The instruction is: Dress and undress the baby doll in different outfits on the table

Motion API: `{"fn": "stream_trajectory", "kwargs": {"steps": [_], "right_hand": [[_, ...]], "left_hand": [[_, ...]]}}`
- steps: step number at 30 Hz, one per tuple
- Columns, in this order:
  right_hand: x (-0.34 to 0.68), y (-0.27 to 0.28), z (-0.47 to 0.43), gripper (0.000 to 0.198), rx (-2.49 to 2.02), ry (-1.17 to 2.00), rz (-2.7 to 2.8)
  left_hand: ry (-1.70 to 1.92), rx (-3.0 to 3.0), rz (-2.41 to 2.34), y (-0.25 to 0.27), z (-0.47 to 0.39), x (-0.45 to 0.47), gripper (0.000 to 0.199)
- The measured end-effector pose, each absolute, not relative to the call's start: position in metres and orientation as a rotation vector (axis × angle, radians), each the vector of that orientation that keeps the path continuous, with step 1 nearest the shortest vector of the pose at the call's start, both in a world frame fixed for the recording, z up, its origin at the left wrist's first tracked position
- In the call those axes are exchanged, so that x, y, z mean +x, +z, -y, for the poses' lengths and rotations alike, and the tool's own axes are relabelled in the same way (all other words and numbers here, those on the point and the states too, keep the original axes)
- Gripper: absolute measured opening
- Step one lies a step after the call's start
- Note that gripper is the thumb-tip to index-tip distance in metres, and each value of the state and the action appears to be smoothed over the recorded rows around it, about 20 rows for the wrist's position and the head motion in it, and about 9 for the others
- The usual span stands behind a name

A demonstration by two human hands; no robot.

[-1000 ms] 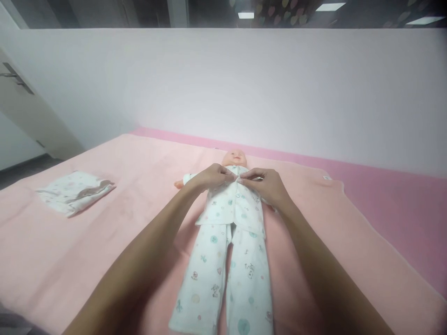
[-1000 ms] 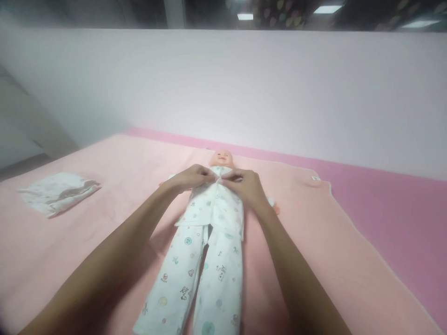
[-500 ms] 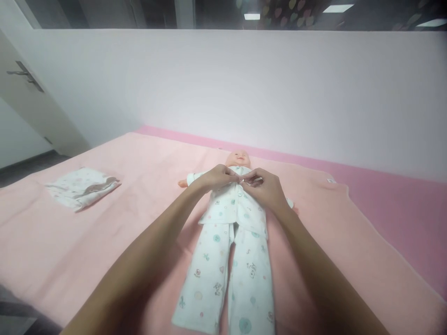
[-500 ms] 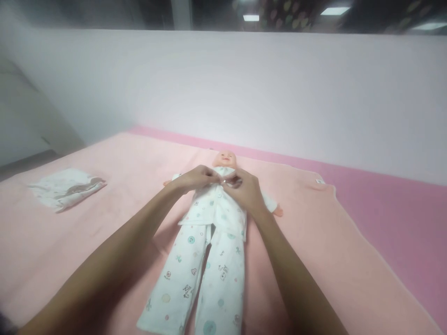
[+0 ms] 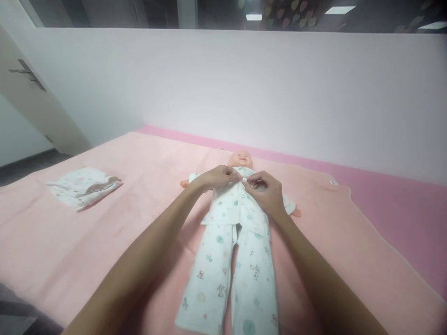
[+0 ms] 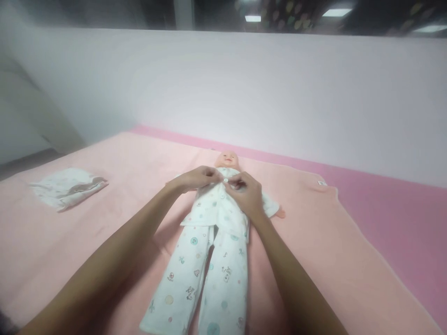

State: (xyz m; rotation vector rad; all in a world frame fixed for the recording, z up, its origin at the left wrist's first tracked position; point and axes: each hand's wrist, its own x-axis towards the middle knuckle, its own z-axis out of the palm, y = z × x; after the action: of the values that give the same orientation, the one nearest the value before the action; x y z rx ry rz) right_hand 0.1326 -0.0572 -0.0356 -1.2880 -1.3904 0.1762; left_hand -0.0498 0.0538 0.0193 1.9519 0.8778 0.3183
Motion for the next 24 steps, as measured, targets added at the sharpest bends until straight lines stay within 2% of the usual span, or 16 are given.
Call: {"fn": "stream_trajectory", "kwargs": {"steps": [4, 9, 13, 18, 24], "right_hand": [[0.137, -0.032, 0.06, 0.019, -1.294, 0.23, 1.426], [0.157, -0.008, 0.056, 0.028, -1.425, 0.341, 1.462], [0.177, 0.012, 0.035, 0.031, -1.662, 0.499, 1.559], [0.183, 0.018, 0.012, 0.026, -1.702, 0.548, 1.773], [0.179, 0.007, 0.009, 0.03, -1.671, 0.564, 1.594]], "left_hand": [[0.35, 2.028, -0.855, 0.019, -0.05, -0.048, 0.037], [0.415, 2.068, -0.958, 0.023, -0.049, -0.048, 0.048], [0.543, 2.146, -0.886, 0.022, -0.062, -0.046, 0.04], [0.64, 2.176, -0.809, 0.009, -0.079, -0.039, 0.033], [0.8, 2.26, -0.797, -0.005, -0.084, -0.028, 0.027]]}}
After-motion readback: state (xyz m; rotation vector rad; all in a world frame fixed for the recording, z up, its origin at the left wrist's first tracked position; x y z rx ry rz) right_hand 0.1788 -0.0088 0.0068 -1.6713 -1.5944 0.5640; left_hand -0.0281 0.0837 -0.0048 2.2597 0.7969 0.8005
